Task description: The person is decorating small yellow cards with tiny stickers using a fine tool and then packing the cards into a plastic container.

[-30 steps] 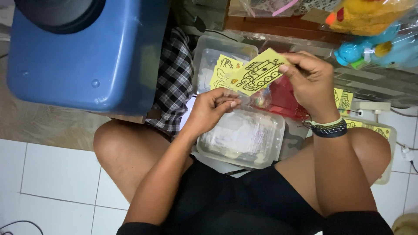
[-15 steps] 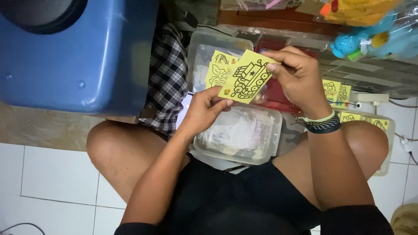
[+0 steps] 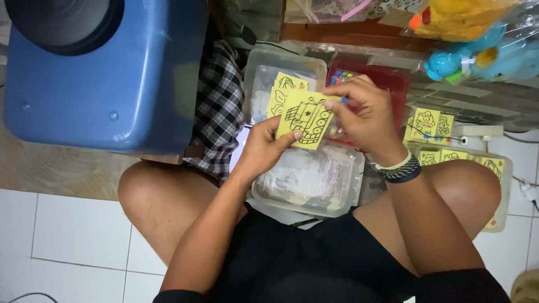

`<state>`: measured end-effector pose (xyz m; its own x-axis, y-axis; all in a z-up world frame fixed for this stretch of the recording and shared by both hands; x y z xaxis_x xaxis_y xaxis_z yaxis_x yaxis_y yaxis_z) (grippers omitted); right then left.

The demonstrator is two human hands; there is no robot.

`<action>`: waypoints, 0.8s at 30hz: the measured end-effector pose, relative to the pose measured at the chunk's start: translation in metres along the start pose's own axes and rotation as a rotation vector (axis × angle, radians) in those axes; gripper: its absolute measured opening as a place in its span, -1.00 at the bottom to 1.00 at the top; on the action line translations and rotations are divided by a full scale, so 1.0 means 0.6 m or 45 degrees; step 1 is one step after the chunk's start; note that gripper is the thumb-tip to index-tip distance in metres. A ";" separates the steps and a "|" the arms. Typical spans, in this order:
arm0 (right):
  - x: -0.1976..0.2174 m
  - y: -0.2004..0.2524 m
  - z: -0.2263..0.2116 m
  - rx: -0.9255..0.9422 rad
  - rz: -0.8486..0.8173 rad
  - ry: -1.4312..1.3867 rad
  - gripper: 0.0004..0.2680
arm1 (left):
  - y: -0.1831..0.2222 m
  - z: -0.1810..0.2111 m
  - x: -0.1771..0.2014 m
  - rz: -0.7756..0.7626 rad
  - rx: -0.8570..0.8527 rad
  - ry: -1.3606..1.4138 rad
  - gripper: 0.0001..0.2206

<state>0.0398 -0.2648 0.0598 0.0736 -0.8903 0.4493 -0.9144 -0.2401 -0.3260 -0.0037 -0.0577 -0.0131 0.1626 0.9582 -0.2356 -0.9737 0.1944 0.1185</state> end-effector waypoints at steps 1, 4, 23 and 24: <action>-0.006 0.003 0.000 0.043 -0.070 0.040 -0.87 | 0.002 0.000 0.004 0.002 -0.019 -0.064 -0.83; -0.008 0.006 -0.004 0.082 -0.174 0.040 -0.85 | 0.007 0.008 0.007 0.007 -0.052 -0.131 -0.87; 0.007 0.001 -0.017 0.125 -0.269 0.026 -0.75 | 0.010 0.016 0.001 0.004 -0.082 -0.180 -0.90; 0.003 0.005 -0.021 0.117 -0.268 0.026 -0.75 | 0.010 0.018 -0.001 0.000 -0.075 -0.178 -0.90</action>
<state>0.0320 -0.2624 0.0703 0.2501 -0.8090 0.5320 -0.8395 -0.4550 -0.2971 -0.0077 -0.0547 -0.0020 0.1792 0.9789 -0.0984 -0.9807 0.1857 0.0609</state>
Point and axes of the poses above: each hand's wrist, its own y-axis away from the middle knuckle, its own x-axis out of the back of the hand, z = x × y, the point moved 2 cm from there along -y, towards the middle knuckle, and after that the axes turned 6 degrees about -x, right-handed, at the moved point
